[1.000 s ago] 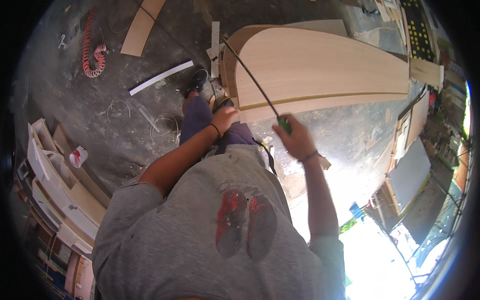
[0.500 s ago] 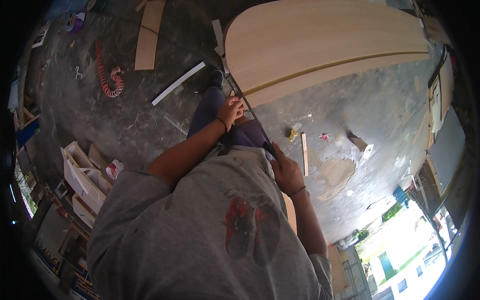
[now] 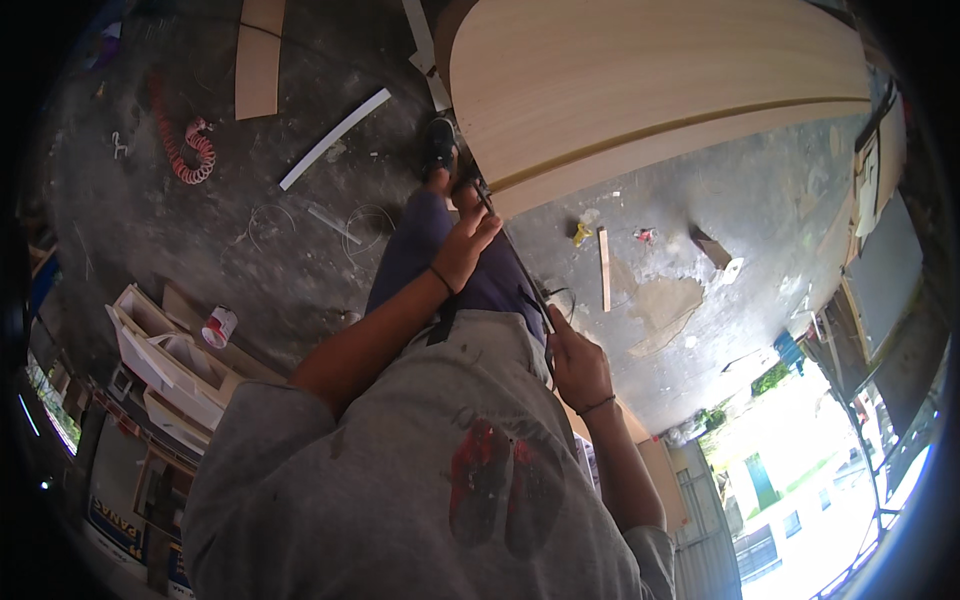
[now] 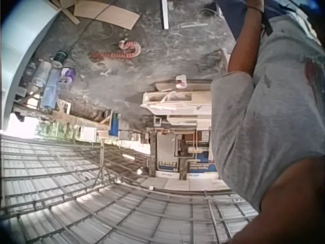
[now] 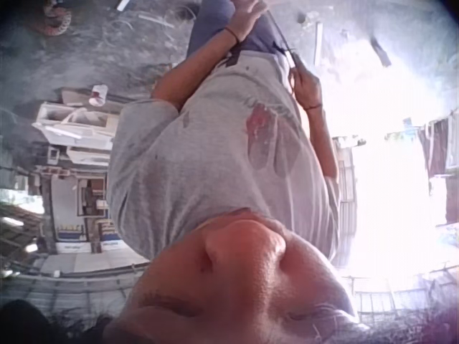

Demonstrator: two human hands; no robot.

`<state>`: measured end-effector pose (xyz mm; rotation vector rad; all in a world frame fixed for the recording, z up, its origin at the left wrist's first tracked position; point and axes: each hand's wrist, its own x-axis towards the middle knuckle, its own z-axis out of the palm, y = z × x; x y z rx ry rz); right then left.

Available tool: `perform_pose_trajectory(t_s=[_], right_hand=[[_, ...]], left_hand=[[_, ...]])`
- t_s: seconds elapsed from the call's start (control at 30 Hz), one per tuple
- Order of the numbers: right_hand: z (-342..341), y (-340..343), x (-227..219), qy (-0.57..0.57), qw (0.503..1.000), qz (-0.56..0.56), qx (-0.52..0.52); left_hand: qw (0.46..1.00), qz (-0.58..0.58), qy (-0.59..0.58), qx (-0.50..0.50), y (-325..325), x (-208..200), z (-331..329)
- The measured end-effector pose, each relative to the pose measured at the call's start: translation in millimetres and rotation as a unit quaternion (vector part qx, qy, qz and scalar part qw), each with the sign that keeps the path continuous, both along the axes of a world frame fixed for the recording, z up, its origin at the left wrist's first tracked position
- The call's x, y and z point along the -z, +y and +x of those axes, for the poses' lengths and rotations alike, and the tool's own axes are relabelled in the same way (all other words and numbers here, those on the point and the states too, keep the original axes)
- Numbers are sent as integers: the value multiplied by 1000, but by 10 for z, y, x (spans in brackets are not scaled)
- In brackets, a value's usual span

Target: The person uses a hand saw to trim the edge of a curved wooden board and then uses a power sander to smooth the edge of the board.

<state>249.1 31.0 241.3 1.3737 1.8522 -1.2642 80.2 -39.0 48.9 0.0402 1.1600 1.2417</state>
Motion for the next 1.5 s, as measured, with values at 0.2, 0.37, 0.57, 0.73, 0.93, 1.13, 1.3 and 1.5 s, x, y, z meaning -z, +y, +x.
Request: perform_pose_trajectory(t_s=[0.2, 0.37, 0.57, 0.73, 0.93, 1.13, 1.3, 1.5], right_hand=[[-32, -63, 1, 2, 1000, 22, 8], [-34, -112, 9, 11, 999, 39, 21], [37, -224, 101, 21, 999, 37, 27], [-27, -220, 64, 20, 998, 39, 45], [-29, -257, 79, -7, 998, 51, 40], [-98, -229, 66, -44, 998, 40, 14], [-102, -233, 90, -67, 997, 28, 7], [-147, -194, 207, -110, 992, 47, -50]], left_hand=[[999, 50, -3, -6, 74, -26, -19], [998, 62, -22, -6, 120, -102, -76], [999, 26, 28, 33, 134, -166, -124], [995, 16, 70, 72, 140, -213, -188], [999, -20, -25, 43, 132, -220, -197], [999, -33, 0, 41, 90, -139, -168], [997, -64, -34, 23, 106, -187, -181], [988, -118, -82, -50, 147, -54, -314]])
